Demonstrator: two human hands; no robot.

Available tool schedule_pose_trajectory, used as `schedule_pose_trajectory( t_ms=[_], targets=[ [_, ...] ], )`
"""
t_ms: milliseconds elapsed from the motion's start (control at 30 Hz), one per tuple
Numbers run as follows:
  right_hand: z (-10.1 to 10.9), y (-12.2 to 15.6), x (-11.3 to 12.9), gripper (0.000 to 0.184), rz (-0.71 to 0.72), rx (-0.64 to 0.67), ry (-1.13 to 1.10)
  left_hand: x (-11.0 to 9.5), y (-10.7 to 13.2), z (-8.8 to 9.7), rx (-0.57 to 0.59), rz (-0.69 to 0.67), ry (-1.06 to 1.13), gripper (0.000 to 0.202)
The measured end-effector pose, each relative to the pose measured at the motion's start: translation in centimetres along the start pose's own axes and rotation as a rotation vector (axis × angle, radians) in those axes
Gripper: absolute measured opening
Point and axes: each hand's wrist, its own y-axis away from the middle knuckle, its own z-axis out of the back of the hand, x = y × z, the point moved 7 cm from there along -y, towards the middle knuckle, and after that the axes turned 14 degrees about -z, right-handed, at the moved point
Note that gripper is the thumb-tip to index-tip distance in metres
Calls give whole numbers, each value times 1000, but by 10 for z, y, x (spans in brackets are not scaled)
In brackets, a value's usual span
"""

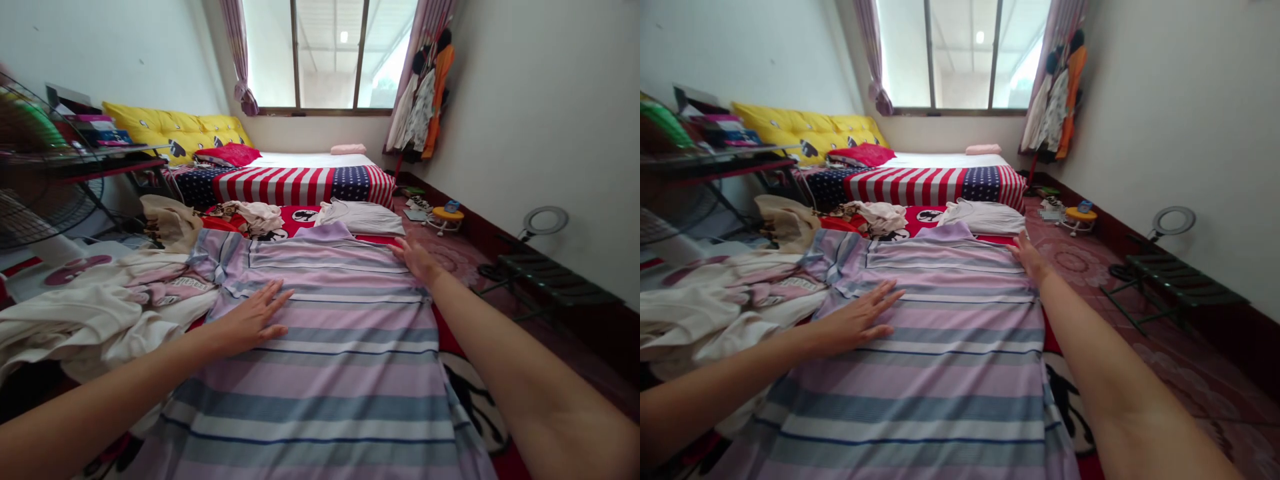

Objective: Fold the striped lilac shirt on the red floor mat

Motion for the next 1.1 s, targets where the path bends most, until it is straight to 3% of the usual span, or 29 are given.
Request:
schedule_pose_trajectory(
  t_ms=[100,167,267,367,467,533,667,767,900,1100],
  targets=[
    [19,17,8,74,34,82,-122,0,12,0,-20,-8,20,71],
    [24,48,11,65,127,63,-123,1,22,-2,-45,-17,25,72],
    [12,128,3,60,324,53,90,3,39,-9,-80,-42,5,73],
    [-9,214,-28,71,458,89,388,1,54,-14,-70,-83,-6,77],
    [-11,267,-63,72,564,41,533,-3,67,-12,-41,-124,7,87],
    [-2,277,-82,64,575,-27,536,-4,74,-11,-12,-137,20,94],
    [17,272,-104,37,514,-82,487,1,89,-12,89,-127,40,110],
    [22,269,-104,21,450,4,438,5,99,-17,185,-109,53,122],
    [22,267,-102,21,377,126,396,0,105,-18,265,-94,62,128],
    [23,267,-110,11,333,268,437,-11,102,0,304,-14,40,129]
  ],
)
